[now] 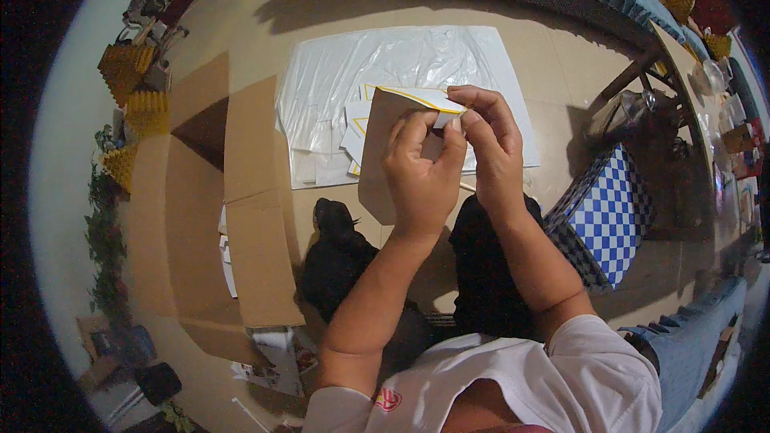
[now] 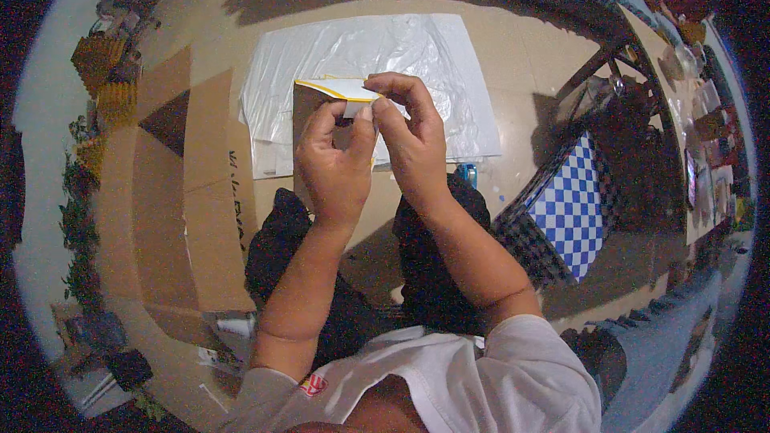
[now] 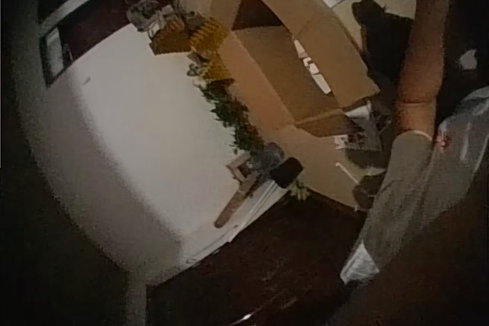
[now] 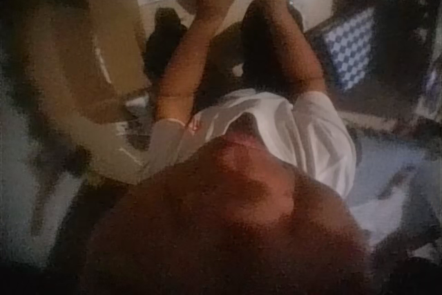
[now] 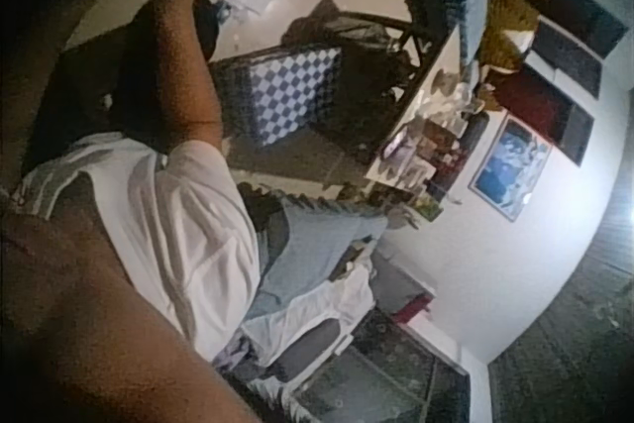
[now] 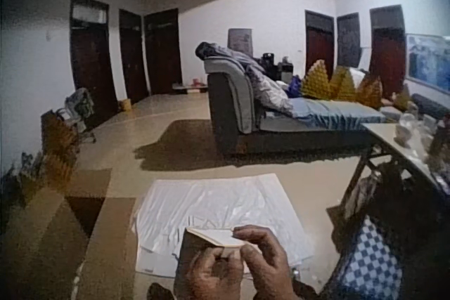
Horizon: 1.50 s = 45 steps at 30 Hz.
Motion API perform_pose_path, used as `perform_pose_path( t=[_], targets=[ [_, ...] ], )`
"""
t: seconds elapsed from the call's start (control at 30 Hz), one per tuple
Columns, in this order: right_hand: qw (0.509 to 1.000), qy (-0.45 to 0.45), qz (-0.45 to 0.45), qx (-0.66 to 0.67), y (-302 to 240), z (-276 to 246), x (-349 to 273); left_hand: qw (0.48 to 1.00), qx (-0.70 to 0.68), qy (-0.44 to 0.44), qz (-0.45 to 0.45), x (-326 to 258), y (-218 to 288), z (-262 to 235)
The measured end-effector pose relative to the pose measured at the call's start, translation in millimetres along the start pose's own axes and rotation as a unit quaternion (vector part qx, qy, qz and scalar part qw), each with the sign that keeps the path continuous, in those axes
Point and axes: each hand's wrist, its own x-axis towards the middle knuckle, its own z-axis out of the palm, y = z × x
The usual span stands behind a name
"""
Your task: The person assembles small paper boxes by folding flat sheets and securing the edges with a tape dispenser. They repeatedly fold the paper, apply tape to the seams, and place the finished boxes aside.
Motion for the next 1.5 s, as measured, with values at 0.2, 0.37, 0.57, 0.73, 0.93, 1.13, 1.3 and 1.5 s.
perform_pose_path(
  t=[0.2, 0.37, 0.57, 0.73, 0.93, 1.13, 1.3, 1.5],
  targets=[
    [0.999, 0.002, -0.012, -0.041, 3.0, -6.7, 0.9, 0.999, -0.032, -0.026, -0.006, -0.4, 8.5, 0.8],
    [0.999, 0.012, -0.009, -0.04, -1.9, -4.1, -0.1, 0.998, -0.049, -0.03, -0.007, 0.0, 7.5, 0.9],
    [0.999, 0.004, -0.009, -0.05, -7.2, -11.6, 4.9, 0.983, -0.13, -0.072, -0.108, 5.0, 16.4, -3.4],
    [0.995, -0.008, 0.092, 0.04, 1.6, -20.3, 10.7, 0.99, -0.07, -0.092, -0.082, 2.6, 4.8, -5.7],
    [0.972, -0.003, 0.212, 0.106, 6.3, -25.7, 16.7, 0.965, -0.157, -0.14, -0.157, 1.8, 3.6, -8.2],
    [0.969, -0.021, 0.228, 0.097, 4.0, -36.6, 16.4, 0.919, -0.271, -0.174, -0.228, 5.5, 6.3, -8.4],
    [0.978, -0.063, 0.187, 0.067, -4.4, -31.1, 11.2, 0.93, -0.246, -0.185, -0.199, 7.9, 2.2, -7.3],
    [0.966, -0.072, 0.216, 0.122, -2.1, -37.0, 13.6, 0.924, -0.234, -0.206, -0.219, 5.7, -3.3, -6.8]
  ],
)
